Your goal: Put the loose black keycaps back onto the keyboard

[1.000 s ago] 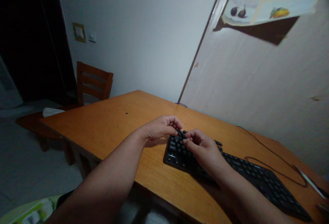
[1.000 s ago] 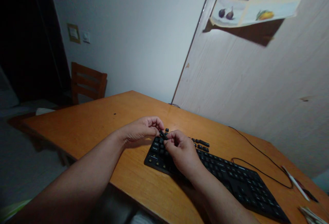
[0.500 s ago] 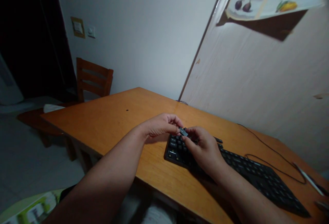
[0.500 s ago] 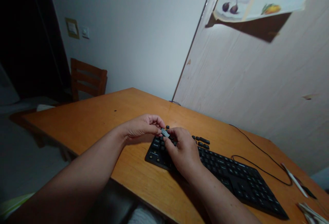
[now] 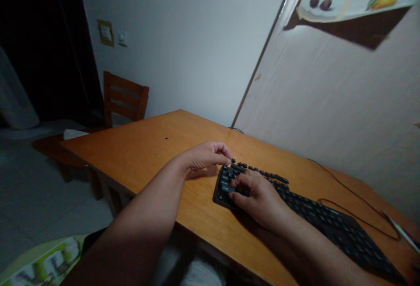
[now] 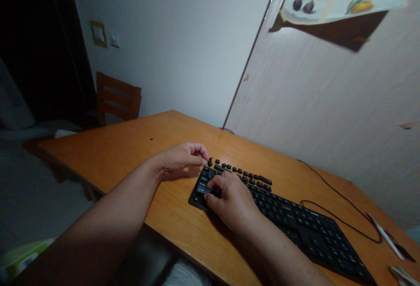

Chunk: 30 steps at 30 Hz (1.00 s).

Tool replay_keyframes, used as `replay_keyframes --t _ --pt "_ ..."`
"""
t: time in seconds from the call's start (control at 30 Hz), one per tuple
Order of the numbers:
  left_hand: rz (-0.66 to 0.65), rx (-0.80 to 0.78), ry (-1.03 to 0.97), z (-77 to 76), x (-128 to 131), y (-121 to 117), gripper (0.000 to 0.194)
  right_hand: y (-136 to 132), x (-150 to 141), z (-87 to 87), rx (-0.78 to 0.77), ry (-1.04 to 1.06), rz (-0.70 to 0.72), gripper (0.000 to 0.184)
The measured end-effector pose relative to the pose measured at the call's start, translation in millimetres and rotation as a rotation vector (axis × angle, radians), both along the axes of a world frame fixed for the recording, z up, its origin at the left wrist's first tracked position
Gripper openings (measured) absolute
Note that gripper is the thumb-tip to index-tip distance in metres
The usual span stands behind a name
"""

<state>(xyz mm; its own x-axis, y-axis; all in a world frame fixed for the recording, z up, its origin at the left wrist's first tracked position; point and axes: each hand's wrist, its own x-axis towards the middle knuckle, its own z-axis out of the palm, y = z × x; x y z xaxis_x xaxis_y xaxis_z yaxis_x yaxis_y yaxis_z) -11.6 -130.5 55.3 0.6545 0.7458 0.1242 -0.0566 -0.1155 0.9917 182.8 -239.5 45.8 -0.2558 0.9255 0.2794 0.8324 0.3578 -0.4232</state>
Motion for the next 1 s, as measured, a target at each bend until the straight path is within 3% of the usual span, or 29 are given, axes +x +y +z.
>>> replay_keyframes --t 0.27,0.5,0.73,1.0 --pt "-0.183 0.006 0.147 -13.9 -3.6 0.7 0.027 -1.1 -4.3 -1.8 -0.005 -0.054 -0.025 0.005" --pt "-0.165 0.18 0.409 -8.7 -5.5 -4.7 0.032 1.9 -0.2 -5.0 -0.064 -0.024 0.001 0.003" --pt "-0.192 0.305 0.517 -11.1 -4.2 -5.7 0.035 0.9 -1.0 -3.6 -0.105 0.006 0.028 0.003" --pt "-0.209 0.312 0.605 -4.0 -5.7 -8.2 0.031 -1.5 -1.7 -0.6 -0.094 -0.054 -0.001 0.005"
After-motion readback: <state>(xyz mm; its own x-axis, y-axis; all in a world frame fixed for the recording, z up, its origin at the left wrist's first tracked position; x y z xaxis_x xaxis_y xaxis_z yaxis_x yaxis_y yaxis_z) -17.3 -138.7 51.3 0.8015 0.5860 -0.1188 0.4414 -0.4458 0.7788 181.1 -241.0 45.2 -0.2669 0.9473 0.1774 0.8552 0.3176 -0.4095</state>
